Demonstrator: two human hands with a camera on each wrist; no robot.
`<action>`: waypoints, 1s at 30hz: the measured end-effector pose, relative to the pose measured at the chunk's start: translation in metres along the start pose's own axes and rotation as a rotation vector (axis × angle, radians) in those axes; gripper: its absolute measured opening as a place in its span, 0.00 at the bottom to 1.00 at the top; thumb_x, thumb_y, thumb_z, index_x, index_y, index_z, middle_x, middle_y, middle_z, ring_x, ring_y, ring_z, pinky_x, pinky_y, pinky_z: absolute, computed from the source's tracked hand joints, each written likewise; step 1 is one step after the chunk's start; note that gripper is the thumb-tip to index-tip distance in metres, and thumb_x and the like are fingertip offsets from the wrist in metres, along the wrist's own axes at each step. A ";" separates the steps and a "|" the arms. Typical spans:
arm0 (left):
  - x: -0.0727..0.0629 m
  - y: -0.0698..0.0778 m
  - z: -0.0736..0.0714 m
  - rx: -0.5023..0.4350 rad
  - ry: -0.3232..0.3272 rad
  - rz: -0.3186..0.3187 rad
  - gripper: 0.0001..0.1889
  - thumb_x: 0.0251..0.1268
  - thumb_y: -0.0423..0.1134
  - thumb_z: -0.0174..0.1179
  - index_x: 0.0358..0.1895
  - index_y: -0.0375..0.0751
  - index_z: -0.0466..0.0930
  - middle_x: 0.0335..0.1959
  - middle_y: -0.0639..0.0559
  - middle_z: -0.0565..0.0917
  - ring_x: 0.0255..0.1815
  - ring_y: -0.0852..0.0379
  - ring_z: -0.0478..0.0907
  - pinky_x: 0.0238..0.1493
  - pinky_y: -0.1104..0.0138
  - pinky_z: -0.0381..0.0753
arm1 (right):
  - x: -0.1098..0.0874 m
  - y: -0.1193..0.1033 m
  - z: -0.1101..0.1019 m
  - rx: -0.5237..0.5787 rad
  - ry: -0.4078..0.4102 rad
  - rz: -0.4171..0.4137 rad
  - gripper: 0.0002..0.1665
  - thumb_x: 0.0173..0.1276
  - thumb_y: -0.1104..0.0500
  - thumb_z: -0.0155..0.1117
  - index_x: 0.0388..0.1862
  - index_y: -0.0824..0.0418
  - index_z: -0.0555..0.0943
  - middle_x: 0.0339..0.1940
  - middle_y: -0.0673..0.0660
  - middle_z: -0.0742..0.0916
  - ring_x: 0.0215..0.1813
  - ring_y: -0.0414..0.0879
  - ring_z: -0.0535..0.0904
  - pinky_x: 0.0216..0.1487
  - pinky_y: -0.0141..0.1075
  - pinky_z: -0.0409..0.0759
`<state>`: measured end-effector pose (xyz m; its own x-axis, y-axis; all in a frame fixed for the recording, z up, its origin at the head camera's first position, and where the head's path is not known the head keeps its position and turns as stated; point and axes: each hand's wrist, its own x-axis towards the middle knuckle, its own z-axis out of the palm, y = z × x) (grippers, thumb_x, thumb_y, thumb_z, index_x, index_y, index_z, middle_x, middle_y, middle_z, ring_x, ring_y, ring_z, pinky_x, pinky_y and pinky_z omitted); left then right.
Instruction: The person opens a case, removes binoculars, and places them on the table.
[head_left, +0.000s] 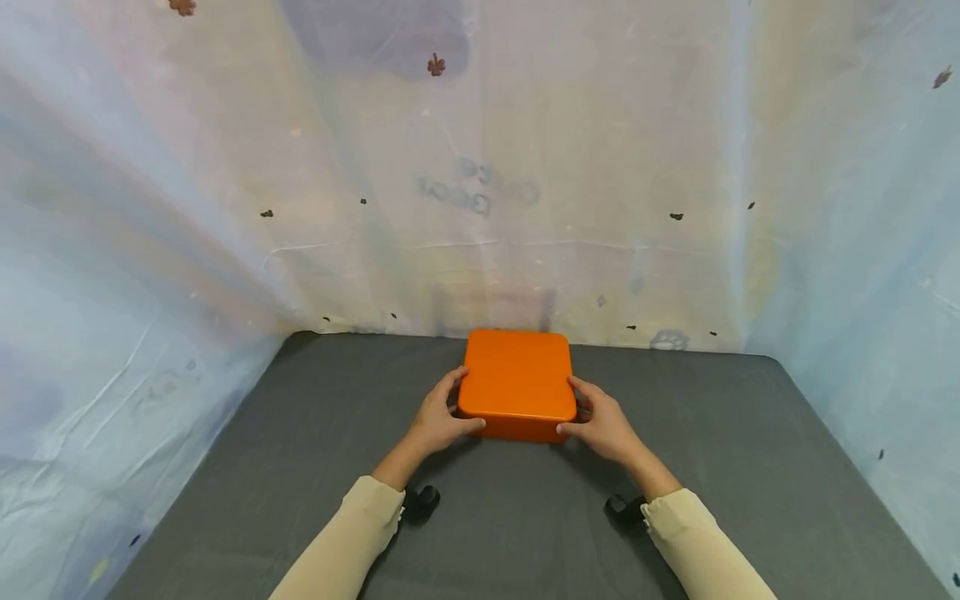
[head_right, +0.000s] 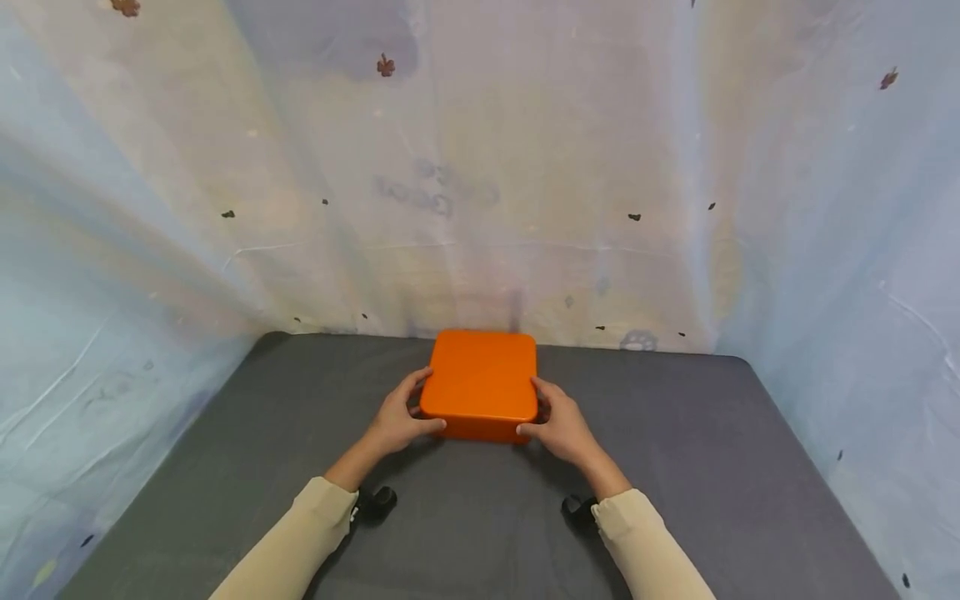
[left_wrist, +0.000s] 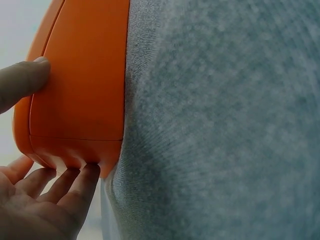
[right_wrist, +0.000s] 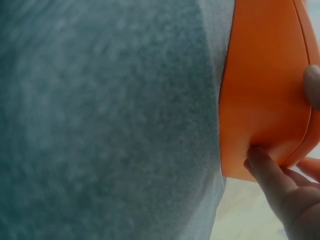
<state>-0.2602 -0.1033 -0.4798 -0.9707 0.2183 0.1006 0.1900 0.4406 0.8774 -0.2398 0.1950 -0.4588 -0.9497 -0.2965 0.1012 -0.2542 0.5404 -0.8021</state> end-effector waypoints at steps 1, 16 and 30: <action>0.001 0.000 0.000 -0.002 0.001 0.002 0.47 0.50 0.37 0.74 0.75 0.49 0.57 0.72 0.48 0.65 0.70 0.48 0.66 0.65 0.52 0.73 | 0.000 0.000 -0.001 -0.007 0.001 0.001 0.50 0.59 0.63 0.72 0.76 0.67 0.56 0.73 0.71 0.64 0.63 0.65 0.75 0.54 0.46 0.82; 0.004 0.001 -0.001 -0.029 -0.002 -0.004 0.49 0.49 0.36 0.75 0.75 0.48 0.55 0.72 0.45 0.65 0.71 0.46 0.65 0.63 0.52 0.75 | 0.003 -0.001 0.001 -0.027 0.020 0.010 0.50 0.59 0.61 0.72 0.75 0.69 0.57 0.73 0.70 0.66 0.63 0.64 0.75 0.56 0.46 0.81; 0.001 0.004 0.001 -0.052 0.003 0.025 0.48 0.49 0.37 0.74 0.75 0.44 0.57 0.77 0.48 0.57 0.73 0.45 0.63 0.62 0.53 0.75 | 0.002 -0.002 0.001 -0.020 0.030 -0.008 0.48 0.59 0.64 0.71 0.74 0.71 0.58 0.72 0.71 0.66 0.62 0.66 0.76 0.55 0.46 0.81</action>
<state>-0.2604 -0.1003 -0.4770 -0.9662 0.2260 0.1242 0.2064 0.3888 0.8979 -0.2409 0.1926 -0.4575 -0.9527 -0.2768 0.1252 -0.2647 0.5536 -0.7896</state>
